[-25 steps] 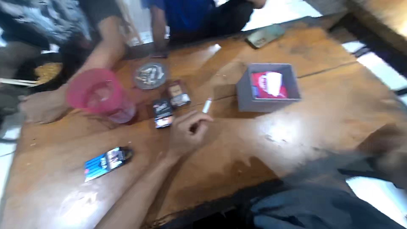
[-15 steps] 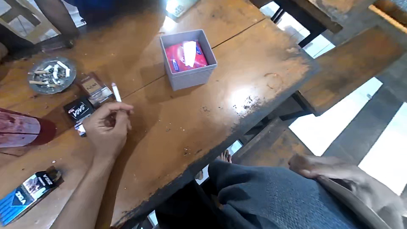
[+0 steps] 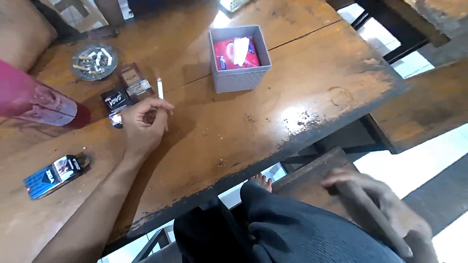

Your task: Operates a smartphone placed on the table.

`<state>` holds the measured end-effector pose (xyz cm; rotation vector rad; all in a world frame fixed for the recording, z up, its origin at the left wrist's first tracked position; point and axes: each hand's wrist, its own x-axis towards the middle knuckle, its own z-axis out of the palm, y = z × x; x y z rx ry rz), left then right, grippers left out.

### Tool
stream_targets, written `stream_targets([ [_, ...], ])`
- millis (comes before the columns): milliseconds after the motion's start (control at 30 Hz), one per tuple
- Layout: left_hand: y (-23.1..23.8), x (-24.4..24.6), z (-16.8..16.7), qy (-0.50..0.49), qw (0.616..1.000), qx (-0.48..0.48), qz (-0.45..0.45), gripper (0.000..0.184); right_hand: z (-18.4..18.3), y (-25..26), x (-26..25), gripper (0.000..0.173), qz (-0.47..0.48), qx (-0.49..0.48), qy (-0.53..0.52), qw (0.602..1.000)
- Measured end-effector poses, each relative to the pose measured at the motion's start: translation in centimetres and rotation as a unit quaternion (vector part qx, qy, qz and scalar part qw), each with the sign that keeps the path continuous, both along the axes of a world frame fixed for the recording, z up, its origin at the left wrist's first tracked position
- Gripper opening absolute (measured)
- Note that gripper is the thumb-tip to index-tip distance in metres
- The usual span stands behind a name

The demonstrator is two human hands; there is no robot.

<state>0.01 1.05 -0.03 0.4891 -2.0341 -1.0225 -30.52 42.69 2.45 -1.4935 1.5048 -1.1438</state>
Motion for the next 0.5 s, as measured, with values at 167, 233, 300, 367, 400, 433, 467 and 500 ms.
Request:
stream_targets([
  [167,0.3,0.4,-0.3,-0.013,1.0,-0.014,-0.001,0.018,5.3,-10.3,2.3,0.079,-0.088,-0.027,0.336,0.937],
  [233,0.3,0.4,-0.2,-0.019,1.0,-0.015,-0.006,0.018,4.2,-13.6,4.4,0.085,-0.13,0.049,0.407,0.903],
  [300,0.3,0.3,-0.2,-0.025,1.0,-0.009,-0.005,0.018,2.5,-16.0,5.8,0.087,-0.169,0.102,0.425,0.883],
  [367,0.3,0.2,-0.2,-0.028,1.0,-0.005,0.001,0.018,1.0,-17.4,6.4,0.088,-0.194,0.104,0.436,0.873],
  [400,0.3,0.2,-0.3,-0.03,1.0,-0.006,0.005,0.018,0.6,-17.7,6.5,0.088,-0.202,0.099,0.44,0.869],
  [433,0.3,0.2,-0.3,-0.033,0.999,-0.005,0.009,0.018,0.4,-17.9,6.5,0.089,-0.21,0.095,0.447,0.865],
  [467,0.3,0.2,-0.3,-0.036,0.999,-0.002,0.009,0.018,0.4,-18.0,6.6,0.091,-0.221,0.094,0.452,0.859],
  [500,0.3,0.1,-0.4,-0.038,0.999,-0.001,0.009,0.018,0.4,-18.2,6.6,0.094,-0.231,0.096,0.456,0.854],
])
